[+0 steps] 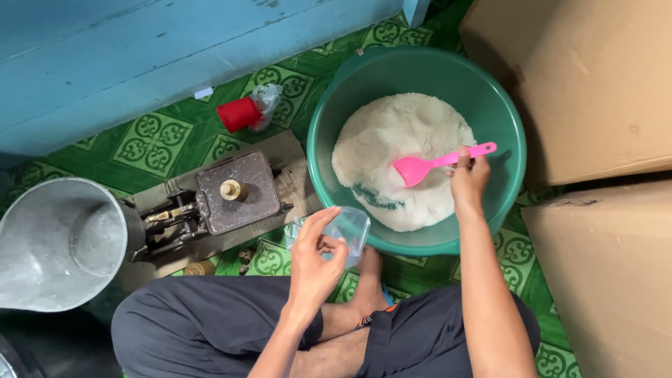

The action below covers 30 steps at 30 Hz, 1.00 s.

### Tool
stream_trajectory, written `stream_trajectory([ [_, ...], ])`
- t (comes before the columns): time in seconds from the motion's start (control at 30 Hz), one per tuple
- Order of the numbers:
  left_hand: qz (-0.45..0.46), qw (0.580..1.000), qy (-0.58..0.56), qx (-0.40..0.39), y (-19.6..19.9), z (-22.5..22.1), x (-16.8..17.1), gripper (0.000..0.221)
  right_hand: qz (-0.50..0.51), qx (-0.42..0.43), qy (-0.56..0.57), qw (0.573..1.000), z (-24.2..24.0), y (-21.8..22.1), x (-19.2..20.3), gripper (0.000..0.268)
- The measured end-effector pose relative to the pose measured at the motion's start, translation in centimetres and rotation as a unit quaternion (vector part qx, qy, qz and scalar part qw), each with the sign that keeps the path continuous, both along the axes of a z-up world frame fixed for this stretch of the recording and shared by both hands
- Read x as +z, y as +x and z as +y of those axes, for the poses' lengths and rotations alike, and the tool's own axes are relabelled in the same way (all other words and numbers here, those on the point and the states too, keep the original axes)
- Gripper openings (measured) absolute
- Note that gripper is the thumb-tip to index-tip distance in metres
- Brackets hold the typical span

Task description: Scooping white powder from a large basin into small plastic bags using a spoon for manual packaging.

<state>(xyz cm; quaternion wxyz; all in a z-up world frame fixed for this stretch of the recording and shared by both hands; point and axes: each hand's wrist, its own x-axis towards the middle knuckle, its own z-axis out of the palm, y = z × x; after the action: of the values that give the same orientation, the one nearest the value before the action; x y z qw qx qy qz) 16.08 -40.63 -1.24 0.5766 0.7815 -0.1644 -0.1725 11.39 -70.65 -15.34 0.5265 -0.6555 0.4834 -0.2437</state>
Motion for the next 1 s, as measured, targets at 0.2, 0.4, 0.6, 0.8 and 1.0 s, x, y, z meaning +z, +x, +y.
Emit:
stream_trajectory([
  [0.2, 0.009, 1.0, -0.028, 0.007, 0.9, -2.0, 0.1, 0.044, -0.145, -0.021, 0.035, 0.989, 0.0, 0.0, 1.5, 0.022],
  [0.4, 0.037, 0.998, -0.02, 0.035, 1.6, -3.7, -0.8, 0.047, -0.264, -0.096, 0.06, 0.958, -1.1, 0.2, 2.8, 0.021],
  [0.6, 0.023, 0.999, 0.031, 0.025, 1.8, -5.3, -0.4, 0.048, -0.294, -0.077, 0.076, 0.95, 1.5, -0.4, 9.9, 0.017],
  [0.8, 0.021, 0.998, 0.06, 0.016, 2.2, -6.3, -0.8, 0.052, -0.299, -0.018, 0.043, 0.953, 2.9, -0.4, 11.1, 0.015],
  [1.0, 0.021, 0.999, 0.051, 0.002, 2.4, -6.5, -0.1, 0.054, -0.247, 0.073, -0.091, 0.962, 6.2, 0.4, 12.5, 0.013],
])
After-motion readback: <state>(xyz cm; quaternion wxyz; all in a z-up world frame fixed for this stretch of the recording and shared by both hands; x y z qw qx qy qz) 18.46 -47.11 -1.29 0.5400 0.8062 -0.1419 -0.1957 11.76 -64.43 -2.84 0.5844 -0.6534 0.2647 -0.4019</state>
